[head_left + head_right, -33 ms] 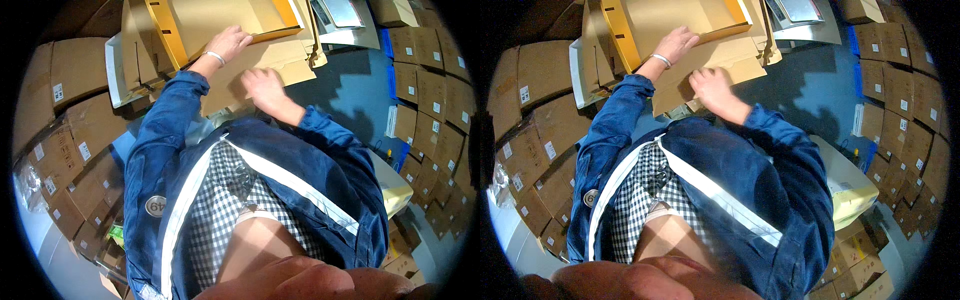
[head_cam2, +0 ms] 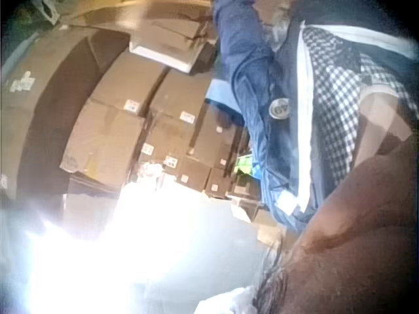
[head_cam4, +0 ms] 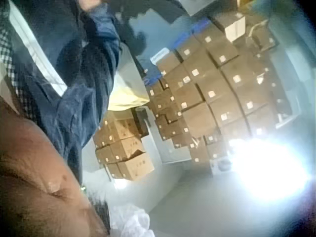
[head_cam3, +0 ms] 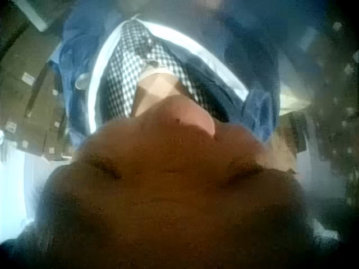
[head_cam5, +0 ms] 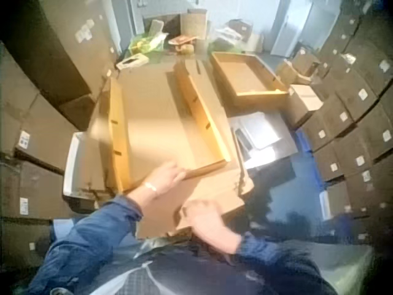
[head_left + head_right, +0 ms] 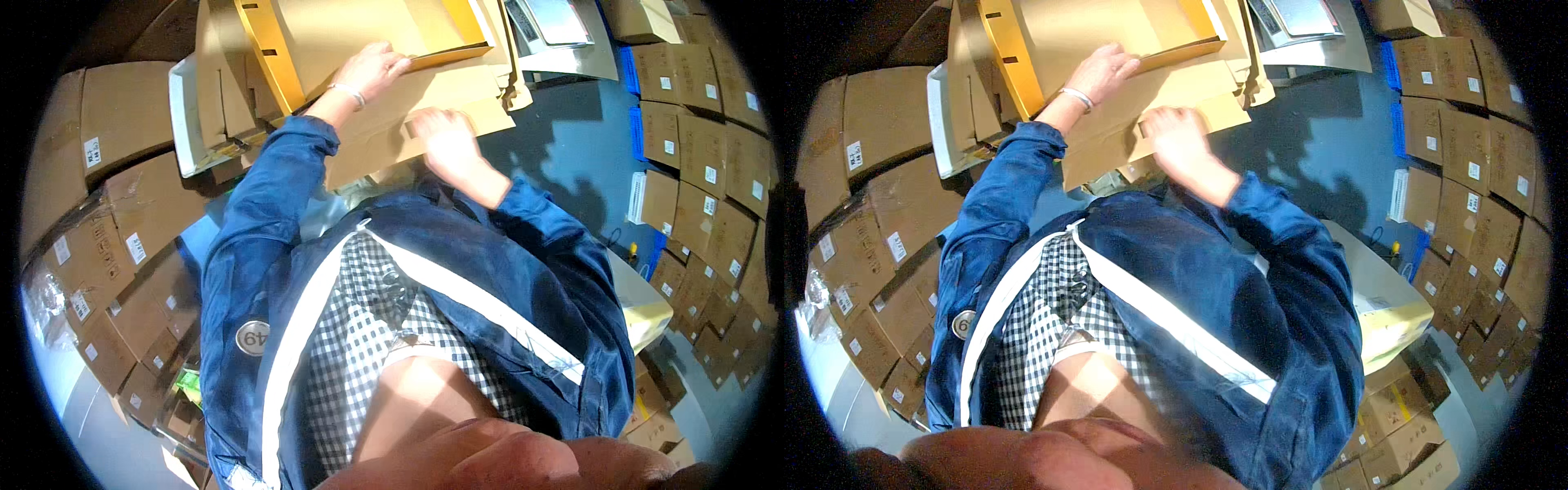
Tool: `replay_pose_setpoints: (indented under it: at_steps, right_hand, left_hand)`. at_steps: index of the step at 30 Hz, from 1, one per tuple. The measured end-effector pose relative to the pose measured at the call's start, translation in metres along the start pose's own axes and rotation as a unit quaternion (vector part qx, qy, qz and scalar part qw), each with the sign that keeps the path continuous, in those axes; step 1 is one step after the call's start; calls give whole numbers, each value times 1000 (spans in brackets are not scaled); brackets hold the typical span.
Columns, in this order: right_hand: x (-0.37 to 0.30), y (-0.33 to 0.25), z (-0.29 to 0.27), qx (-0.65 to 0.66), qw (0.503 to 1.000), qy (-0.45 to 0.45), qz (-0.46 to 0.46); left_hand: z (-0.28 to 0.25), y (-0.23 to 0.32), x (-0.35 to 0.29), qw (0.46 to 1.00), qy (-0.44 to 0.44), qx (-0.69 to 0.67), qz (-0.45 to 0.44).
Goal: The person assembles flat-packed cardboard boxes by folding and taping the flaps. They repeatedly pick up a box, fold the sides, and secure them with tape, then move to the next box. The person also gathers and stacks completed boxes.
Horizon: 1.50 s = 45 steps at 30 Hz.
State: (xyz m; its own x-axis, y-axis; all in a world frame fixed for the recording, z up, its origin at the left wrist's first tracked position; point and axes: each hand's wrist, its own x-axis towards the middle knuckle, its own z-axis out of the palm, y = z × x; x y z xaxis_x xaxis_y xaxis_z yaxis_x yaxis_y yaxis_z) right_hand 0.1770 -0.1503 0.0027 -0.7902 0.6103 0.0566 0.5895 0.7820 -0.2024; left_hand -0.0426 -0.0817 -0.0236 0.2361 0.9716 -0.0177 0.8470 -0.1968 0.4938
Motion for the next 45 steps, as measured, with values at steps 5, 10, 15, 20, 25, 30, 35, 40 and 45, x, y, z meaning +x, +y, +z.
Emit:
replay_pose_setpoints:
  at_steps: [5, 10, 15, 20, 25, 30, 35, 40, 45]
  right_hand:
    - [-24, 60, -14, -39, 999, 12, -6]
    - [18, 76, -71, -9, 996, -77, -35]
    - [89, 99, -146, 53, 986, -144, -62]
    - [153, 122, -135, 192, 924, -324, -69]
    - [168, 138, -99, 229, 865, -440, -70]
    - [163, 131, -96, 189, 870, -450, -67]
    - [90, 98, -122, 155, 964, -102, -190]
    - [77, 85, -72, 2, 988, -70, -135]
    - [83, 86, -66, -37, 990, -114, -68]
  left_hand:
    - [2, -11, 13, 985, -101, -140, -11]
    - [-9, -14, 14, 906, -181, -364, -118]
    - [-43, 15, 18, 886, -366, -277, -61]
    - [-80, -29, 24, 792, -437, -374, -203]
    - [-132, 25, -45, 967, -102, -167, -161]
    - [-76, 66, -121, 982, -22, 190, -2]
    - [-66, 42, -130, 999, -19, -23, -45]
    - [-79, 24, -134, 974, -109, -163, -117]
    - [-107, 36, -155, 984, 0, 60, -169]
